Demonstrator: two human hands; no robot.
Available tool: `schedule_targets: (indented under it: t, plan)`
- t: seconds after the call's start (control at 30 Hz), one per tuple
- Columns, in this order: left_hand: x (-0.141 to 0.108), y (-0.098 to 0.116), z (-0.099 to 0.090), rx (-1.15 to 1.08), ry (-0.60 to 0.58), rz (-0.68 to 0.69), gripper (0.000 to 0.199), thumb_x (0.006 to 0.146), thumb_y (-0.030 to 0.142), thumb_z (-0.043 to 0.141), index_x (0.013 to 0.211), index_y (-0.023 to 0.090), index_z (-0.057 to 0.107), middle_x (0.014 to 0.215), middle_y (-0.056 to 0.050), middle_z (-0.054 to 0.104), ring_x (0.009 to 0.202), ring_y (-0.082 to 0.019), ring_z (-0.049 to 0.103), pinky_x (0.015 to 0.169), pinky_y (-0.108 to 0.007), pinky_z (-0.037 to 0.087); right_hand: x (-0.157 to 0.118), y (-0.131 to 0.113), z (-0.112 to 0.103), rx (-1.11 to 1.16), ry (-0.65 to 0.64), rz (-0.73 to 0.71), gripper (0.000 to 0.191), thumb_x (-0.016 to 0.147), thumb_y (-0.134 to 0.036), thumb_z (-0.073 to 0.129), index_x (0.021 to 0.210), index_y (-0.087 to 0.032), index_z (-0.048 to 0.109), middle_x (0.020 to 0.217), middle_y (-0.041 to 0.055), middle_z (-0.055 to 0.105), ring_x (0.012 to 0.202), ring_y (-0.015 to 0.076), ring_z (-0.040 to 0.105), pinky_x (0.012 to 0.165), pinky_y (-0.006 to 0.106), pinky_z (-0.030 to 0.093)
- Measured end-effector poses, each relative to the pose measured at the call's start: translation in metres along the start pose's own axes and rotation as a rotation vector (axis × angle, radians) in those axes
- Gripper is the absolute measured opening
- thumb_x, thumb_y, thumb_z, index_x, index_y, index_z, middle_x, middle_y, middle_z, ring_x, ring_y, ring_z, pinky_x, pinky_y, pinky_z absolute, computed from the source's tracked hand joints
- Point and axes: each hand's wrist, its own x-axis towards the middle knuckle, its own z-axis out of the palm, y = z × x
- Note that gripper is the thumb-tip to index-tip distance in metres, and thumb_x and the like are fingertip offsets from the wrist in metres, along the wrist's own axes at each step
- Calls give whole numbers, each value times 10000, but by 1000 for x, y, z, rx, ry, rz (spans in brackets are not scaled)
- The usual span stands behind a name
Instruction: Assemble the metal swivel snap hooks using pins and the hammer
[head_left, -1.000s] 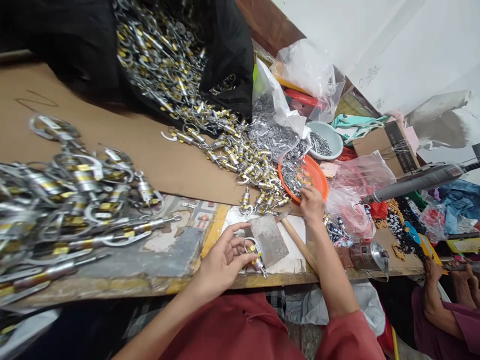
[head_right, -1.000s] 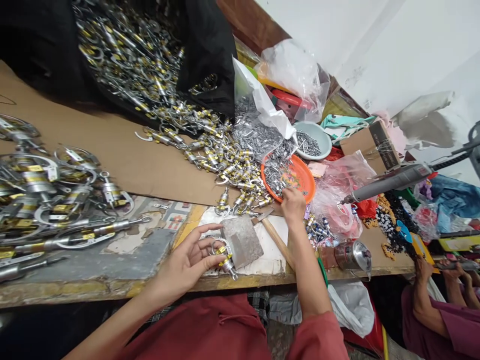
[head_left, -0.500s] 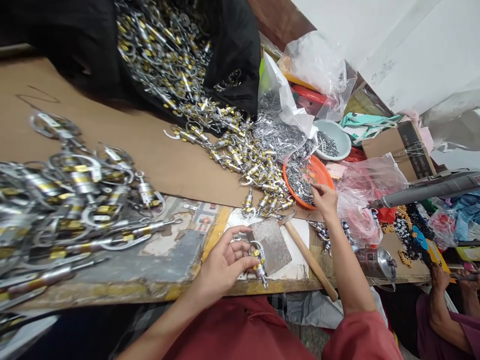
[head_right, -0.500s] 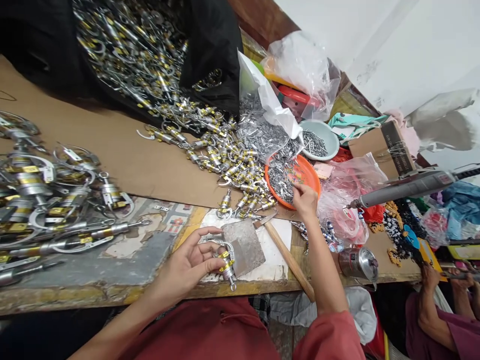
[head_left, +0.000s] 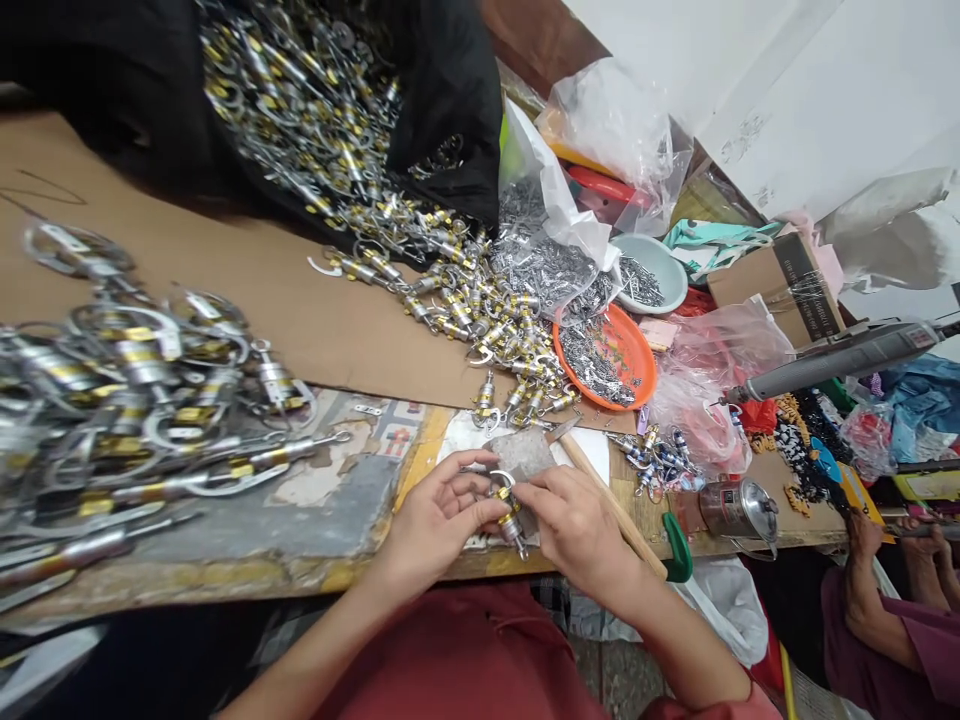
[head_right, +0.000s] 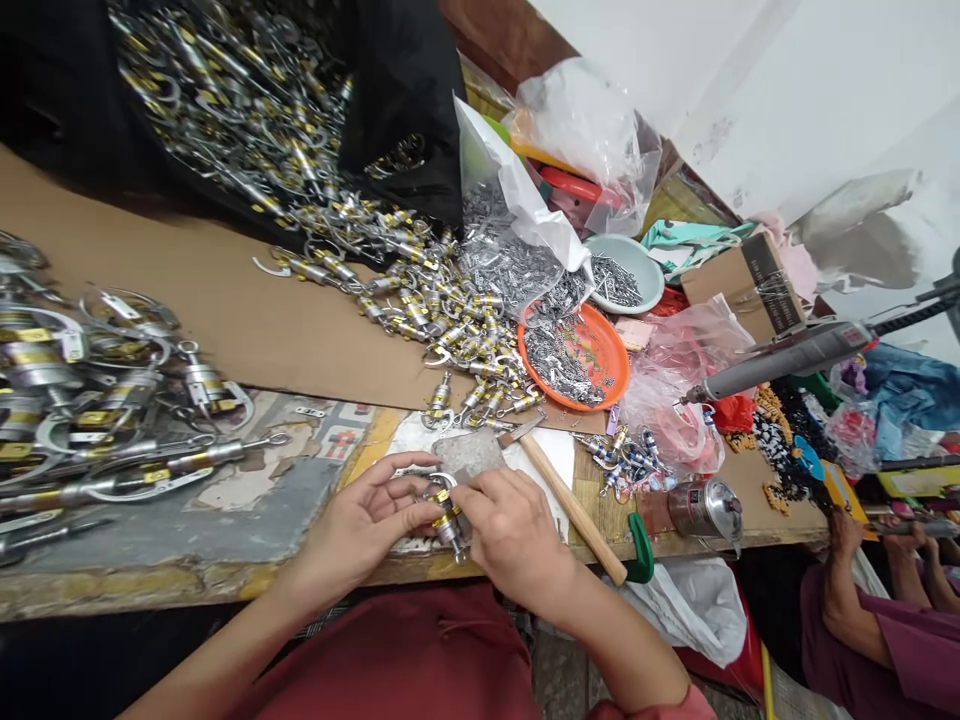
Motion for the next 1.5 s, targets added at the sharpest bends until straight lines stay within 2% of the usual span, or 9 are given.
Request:
schedule_targets:
  t: [0.13, 0.3, 0.5, 0.7, 0.83, 1.03, 1.2, 1.37, 1.5]
  plan:
    - [3, -4, 0, -24, -4, 17, 517, 539, 202, 764, 981, 161, 499, 597, 72, 618, 486, -116, 610, 493, -246, 550, 1, 2, -11, 48, -80, 43, 243, 861, -57, 420, 913, -160, 634, 795, 56, 617, 737, 158, 548, 671, 263, 454]
    - [4, -6, -1, -40, -18, 29, 520, 545, 211, 763, 986, 156, 493, 591, 74, 607, 486, -113, 604, 479, -237, 546, 4, -3, -3, 176, -107, 116, 198, 870, -122, 464, 920, -142, 654, 760, 61, 615, 707, 159, 563, 629, 246, 450]
    - [5, -8, -1, -65, -30, 37, 548, 534, 219, 772, 996, 161, 484, 599, 70, 609, 504, -127, 606, 491, -280, 568, 10, 7, -1, 433, -146, 318, 83, 819, -176, 601, 808, -165, 683, 672, -3, 647, 611, 108, 570, 572, 188, 416]
    - [5, -9, 1, -79, -9, 35, 549, 528, 213, 773, 994, 165, 487, 582, 80, 588, 493, -125, 600, 488, -285, 571, 12, 18, -4, 544, -200, 348, 171, 858, -251, 563, 769, -177, 688, 695, -14, 655, 648, 101, 575, 603, 188, 406]
    - [4, -8, 1, -85, -14, 37, 550, 531, 214, 774, 997, 167, 486, 577, 86, 578, 501, -120, 594, 491, -277, 571, 13, 11, 2, 573, -130, 331, 210, 862, -292, 559, 770, -175, 707, 695, 9, 631, 673, 116, 574, 630, 210, 424]
    - [3, -5, 1, -81, -3, 26, 563, 528, 225, 781, 1003, 163, 485, 585, 79, 589, 509, -122, 598, 493, -270, 568, 6, 9, 21, 549, 83, 327, 234, 845, -361, 576, 828, -192, 737, 692, 30, 622, 675, 130, 580, 606, 226, 435]
    - [2, -6, 1, -88, -9, 27, 556, 528, 228, 785, 993, 160, 488, 587, 69, 605, 513, -117, 593, 494, -260, 566, 6, 5, 30, 457, 122, 315, 226, 857, -355, 557, 867, -221, 739, 672, 22, 603, 651, 125, 566, 591, 229, 436]
    - [3, -9, -1, -69, 8, 36, 541, 533, 227, 785, 989, 168, 499, 588, 74, 602, 506, -118, 599, 495, -262, 566, -5, 7, 20, 496, 257, 278, 222, 877, -307, 535, 989, -212, 701, 756, 37, 648, 691, 134, 581, 615, 241, 458]
    - [2, -5, 1, -61, 28, 25, 526, 517, 218, 784, 968, 175, 518, 571, 88, 577, 490, -117, 597, 485, -263, 565, -35, 30, 4, 379, 386, 407, 216, 885, -259, 520, 1027, -209, 674, 809, 39, 656, 733, 144, 588, 647, 254, 460]
